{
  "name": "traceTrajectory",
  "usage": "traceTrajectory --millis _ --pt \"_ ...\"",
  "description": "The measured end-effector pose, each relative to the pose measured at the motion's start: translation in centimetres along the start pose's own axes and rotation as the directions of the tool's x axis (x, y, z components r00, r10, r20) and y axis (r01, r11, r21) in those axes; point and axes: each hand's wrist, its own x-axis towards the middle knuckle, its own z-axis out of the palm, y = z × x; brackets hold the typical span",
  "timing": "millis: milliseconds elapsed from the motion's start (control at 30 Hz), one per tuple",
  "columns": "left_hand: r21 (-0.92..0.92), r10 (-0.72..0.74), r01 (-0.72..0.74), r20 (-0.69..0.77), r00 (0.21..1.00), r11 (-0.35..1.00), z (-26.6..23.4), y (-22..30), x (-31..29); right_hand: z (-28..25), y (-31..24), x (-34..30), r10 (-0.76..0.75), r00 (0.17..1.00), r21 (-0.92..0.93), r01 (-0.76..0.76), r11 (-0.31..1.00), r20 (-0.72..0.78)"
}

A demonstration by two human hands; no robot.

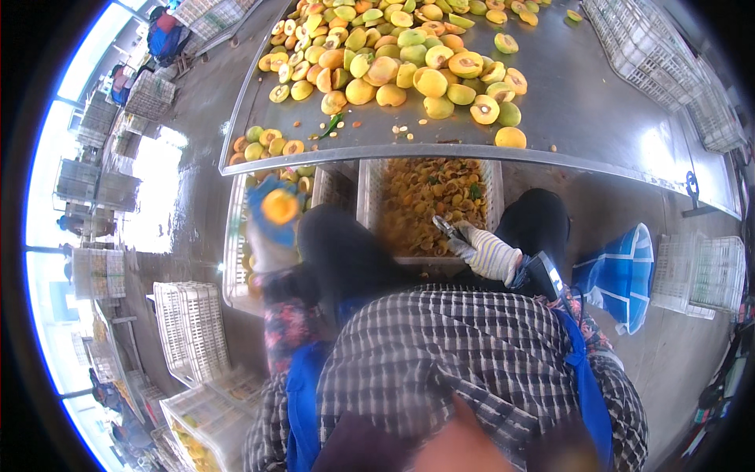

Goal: The person is pitting and slicing peaches using a handheld pitting tool at a large processing table.

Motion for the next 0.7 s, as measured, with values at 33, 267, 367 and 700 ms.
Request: traceTrajectory --millis 33,267,367,700 --pt "-0.242 -0.162 0.144 -0.053 0.985 0.960 -3.3 -1.7 0.3 -0.1 -0.4 -0.1 0.000 1.000 0.007 0.000 1.000 -0.011" --pt "0.978 -0.310 -0.056 0.117 0.944 0.200 -19.1 -19.9 0.0 -0.2 0.3 0.0 0.041 0.998 0.094 -0.035 0.995 -0.057" --pt "0.864 -0.063 -0.031 0.073 0.995 0.502 -12.5 -11.2 0.8 -0.6 -1.9 0.0 0.065 0.997 -0.013 -0.064 0.998 0.049" --pt "0.442 0.260 -0.814 0.793 0.551 0.377 24.3 2.2 8.9 0.2 -0.1 0.4 0.202 0.973 0.451 -0.233 0.862 0.116"
